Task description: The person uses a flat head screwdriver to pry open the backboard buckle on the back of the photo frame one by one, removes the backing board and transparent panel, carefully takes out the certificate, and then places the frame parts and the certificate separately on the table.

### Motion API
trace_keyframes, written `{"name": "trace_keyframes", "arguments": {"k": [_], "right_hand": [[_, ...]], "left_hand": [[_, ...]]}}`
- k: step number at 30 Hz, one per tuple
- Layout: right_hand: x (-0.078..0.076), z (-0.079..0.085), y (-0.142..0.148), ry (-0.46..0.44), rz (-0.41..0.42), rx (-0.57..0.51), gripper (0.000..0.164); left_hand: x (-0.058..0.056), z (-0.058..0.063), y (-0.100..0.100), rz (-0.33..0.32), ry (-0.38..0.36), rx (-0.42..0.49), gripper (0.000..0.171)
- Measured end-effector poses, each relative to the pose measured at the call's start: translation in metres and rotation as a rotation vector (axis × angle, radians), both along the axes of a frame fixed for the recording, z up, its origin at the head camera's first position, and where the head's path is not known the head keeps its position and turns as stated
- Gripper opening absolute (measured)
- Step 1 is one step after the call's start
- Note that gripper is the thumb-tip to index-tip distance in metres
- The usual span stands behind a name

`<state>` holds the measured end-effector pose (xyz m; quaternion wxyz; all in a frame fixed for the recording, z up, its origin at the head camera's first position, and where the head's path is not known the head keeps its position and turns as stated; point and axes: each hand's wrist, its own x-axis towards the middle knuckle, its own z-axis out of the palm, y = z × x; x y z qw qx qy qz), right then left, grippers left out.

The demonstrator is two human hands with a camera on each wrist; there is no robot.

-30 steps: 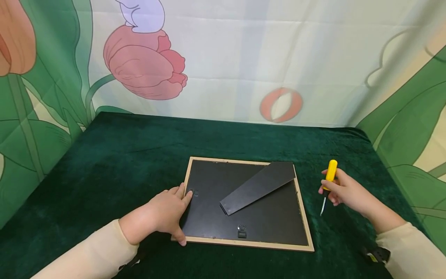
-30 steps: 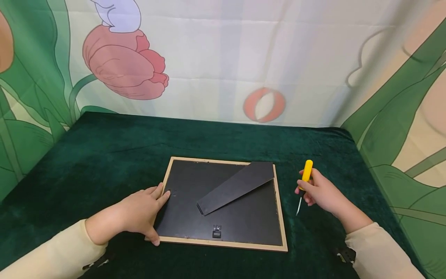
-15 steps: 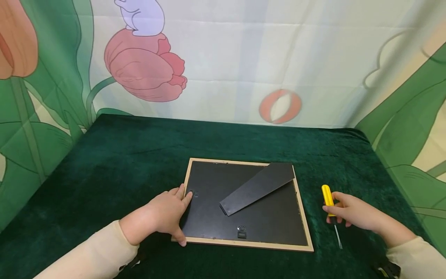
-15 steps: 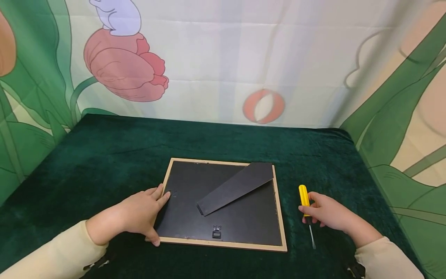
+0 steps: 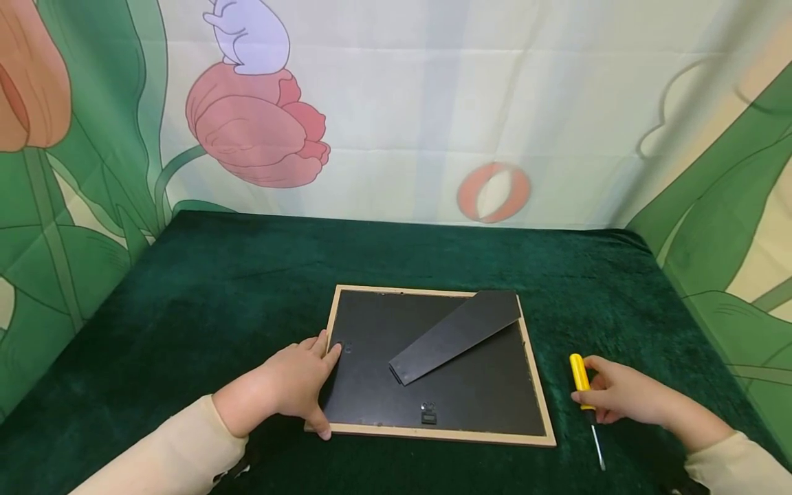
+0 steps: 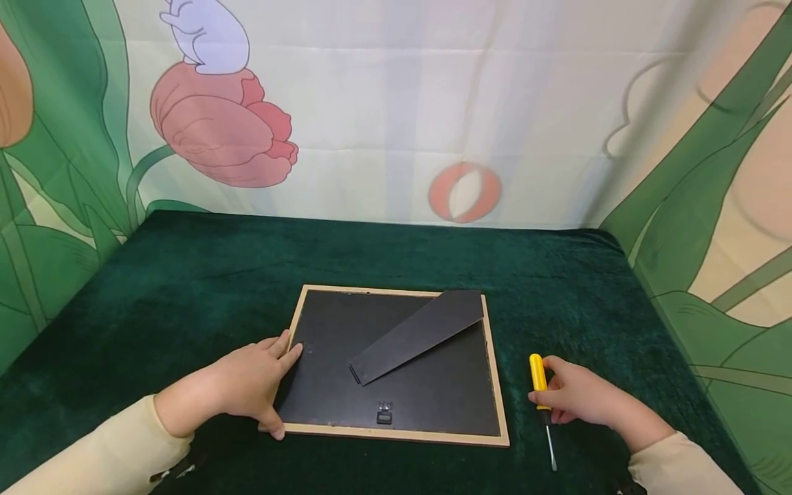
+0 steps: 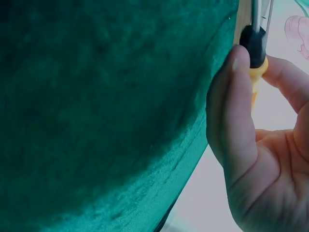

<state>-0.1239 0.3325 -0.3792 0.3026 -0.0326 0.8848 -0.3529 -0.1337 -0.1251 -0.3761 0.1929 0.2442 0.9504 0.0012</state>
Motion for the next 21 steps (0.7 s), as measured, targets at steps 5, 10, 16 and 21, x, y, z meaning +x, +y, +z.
{"name": "trace_keyframes", "arguments": {"k": [5,10,16,21], "right_hand": [[0.001,-0.004,-0.003,-0.036,0.003,0.047,0.086],[0.000,-0.007,-0.004,-0.052,0.002,0.081,0.089],[0.001,-0.010,-0.007,-0.022,0.007,0.088,0.088],[0.001,-0.013,-0.010,0.018,0.056,0.105,0.091]], "left_hand": [[-0.001,-0.002,-0.002,-0.015,0.013,-0.007,0.123],[-0.003,-0.003,-0.002,-0.040,0.027,-0.017,0.125],[-0.002,-0.004,-0.002,-0.031,0.018,-0.004,0.125],[-0.002,-0.004,-0.002,-0.025,0.016,-0.001,0.125]]}}
